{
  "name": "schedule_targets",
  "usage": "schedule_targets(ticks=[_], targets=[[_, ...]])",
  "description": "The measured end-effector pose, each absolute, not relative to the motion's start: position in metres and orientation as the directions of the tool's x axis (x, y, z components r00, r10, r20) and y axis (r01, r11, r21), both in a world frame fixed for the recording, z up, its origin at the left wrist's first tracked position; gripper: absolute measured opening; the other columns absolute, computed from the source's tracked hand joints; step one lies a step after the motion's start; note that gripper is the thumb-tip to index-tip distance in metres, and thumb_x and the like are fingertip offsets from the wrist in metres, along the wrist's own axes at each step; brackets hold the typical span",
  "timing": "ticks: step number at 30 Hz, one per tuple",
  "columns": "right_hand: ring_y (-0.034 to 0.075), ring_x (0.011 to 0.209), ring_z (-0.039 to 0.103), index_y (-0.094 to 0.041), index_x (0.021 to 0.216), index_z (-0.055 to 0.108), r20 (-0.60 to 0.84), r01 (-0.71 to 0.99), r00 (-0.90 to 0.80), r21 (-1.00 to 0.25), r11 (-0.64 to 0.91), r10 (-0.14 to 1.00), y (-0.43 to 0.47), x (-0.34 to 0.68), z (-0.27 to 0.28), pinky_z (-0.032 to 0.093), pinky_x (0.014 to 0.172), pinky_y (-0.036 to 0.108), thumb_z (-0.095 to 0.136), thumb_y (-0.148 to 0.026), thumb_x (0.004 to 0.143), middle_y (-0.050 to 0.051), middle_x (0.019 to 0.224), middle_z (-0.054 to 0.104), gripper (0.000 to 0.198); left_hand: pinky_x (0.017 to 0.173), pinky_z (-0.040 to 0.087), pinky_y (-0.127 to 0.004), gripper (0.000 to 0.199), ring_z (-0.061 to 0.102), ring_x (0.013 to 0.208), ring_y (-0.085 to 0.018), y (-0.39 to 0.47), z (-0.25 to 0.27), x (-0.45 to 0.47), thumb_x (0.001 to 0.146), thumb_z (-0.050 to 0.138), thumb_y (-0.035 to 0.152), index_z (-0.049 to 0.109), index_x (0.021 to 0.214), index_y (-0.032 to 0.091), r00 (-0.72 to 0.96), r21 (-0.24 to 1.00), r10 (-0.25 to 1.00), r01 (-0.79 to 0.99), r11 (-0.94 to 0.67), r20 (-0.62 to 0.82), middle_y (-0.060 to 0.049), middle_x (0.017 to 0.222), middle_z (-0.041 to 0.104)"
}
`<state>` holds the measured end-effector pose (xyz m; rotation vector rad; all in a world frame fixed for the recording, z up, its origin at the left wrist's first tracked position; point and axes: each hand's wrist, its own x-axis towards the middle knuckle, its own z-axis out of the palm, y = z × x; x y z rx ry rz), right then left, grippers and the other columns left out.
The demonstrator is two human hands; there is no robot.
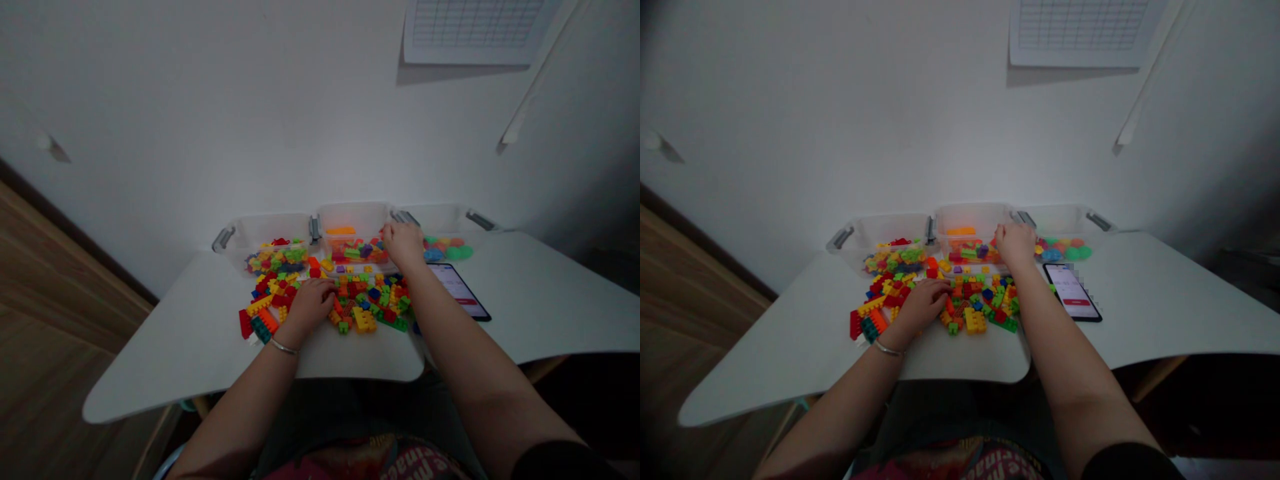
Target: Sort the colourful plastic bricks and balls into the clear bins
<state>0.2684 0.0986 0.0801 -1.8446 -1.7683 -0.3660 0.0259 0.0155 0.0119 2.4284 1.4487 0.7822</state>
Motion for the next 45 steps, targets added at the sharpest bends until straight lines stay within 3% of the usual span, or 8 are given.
schedule_targets(ticks=[4,11,14,18,22,28,33,45], targets=[[0.032,0.094,0.060,-0.004,0.096,0.074,0.552,0.990,0.049,-0.137,0.032,0.833,0.097,0.268,0.080,0.042,0.088,0.045,0.028,-0.029,0.096,0.023,0.092,0.071,0.052,0.103,0.043,-0.042,0.023,0.061,0.110,-0.023,0.015,0.012,0.027,0.086,0.053,0.019,0.071,0.100,0.019,0.386,0.430,0.856,0.746,-0.508,0.343,-0.005,0.117,0.070],[0.030,0.094,0.061,-0.008,0.093,0.075,0.581,0.975,0.011,-0.185,0.120,0.814,0.103,0.272,0.076,0.041,0.090,0.046,0.030,-0.029,0.094,0.019,0.090,0.072,0.049,0.102,0.044,-0.042,0.023,0.061,0.111,-0.023,0.015,0.012,0.025,0.085,0.054,0.019,0.071,0.100,0.019,0.375,0.436,0.861,0.748,-0.501,0.344,-0.005,0.117,0.070],[0.027,0.094,0.061,-0.016,0.091,0.076,0.608,0.907,0.024,-0.347,0.239,0.793,0.104,0.275,0.076,0.042,0.092,0.045,0.034,-0.031,0.092,0.013,0.089,0.073,0.044,0.103,0.044,-0.042,0.023,0.061,0.110,-0.023,0.014,0.013,0.025,0.086,0.053,0.019,0.071,0.100,0.020,0.376,0.435,0.859,0.747,-0.503,0.348,-0.005,0.116,0.070],[0.023,0.096,0.063,-0.019,0.093,0.072,0.708,0.666,0.254,-0.622,0.412,0.659,0.094,0.277,0.075,0.046,0.091,0.040,0.037,-0.037,0.092,0.008,0.097,0.072,0.039,0.102,0.045,-0.041,0.023,0.061,0.109,-0.022,0.014,0.014,0.027,0.086,0.052,0.019,0.071,0.100,0.020,0.380,0.427,0.859,0.752,-0.503,0.342,-0.005,0.116,0.070],[0.020,0.084,0.065,-0.018,0.093,0.069,0.662,0.539,0.252,-0.702,0.466,0.706,0.073,0.274,0.066,0.050,0.080,0.034,0.039,-0.040,0.092,0.008,0.091,0.072,0.037,0.102,0.045,-0.042,0.024,0.061,0.110,-0.023,0.014,0.016,0.030,0.086,0.052,0.019,0.071,0.100,0.020,0.374,0.426,0.862,0.756,-0.497,0.342,-0.005,0.116,0.070],[0.023,0.093,0.064,-0.024,0.100,0.073,0.433,0.890,-0.011,-0.406,0.206,0.901,0.051,0.262,0.043,0.048,0.084,0.035,0.052,-0.033,0.087,0.006,0.101,0.073,0.026,0.102,0.045,-0.042,0.025,0.061,0.109,-0.022,0.014,0.019,0.033,0.086,0.052,0.019,0.071,0.100,0.022,0.374,0.423,0.864,0.760,-0.493,0.336,-0.004,0.115,0.070],[0.027,0.099,0.063,-0.027,0.116,0.069,0.312,0.982,-0.101,-0.119,0.144,0.945,0.051,0.257,0.029,0.046,0.085,0.037,0.051,-0.037,0.090,0.009,0.109,0.071,0.034,0.102,0.046,-0.042,0.024,0.061,0.109,-0.023,0.015,0.017,0.034,0.085,0.053,0.019,0.071,0.101,0.021,0.376,0.417,0.861,0.760,-0.498,0.344,-0.005,0.114,0.071],[0.027,0.098,0.064,-0.019,0.103,0.063,0.290,0.988,-0.068,-0.116,0.106,0.955,0.055,0.250,0.032,0.045,0.080,0.036,0.055,-0.036,0.088,0.012,0.098,0.071,0.024,0.102,0.045,-0.041,0.022,0.061,0.109,-0.022,0.015,0.018,0.032,0.086,0.053,0.019,0.071,0.099,0.021,0.369,0.429,0.863,0.756,-0.494,0.345,-0.004,0.116,0.070]])
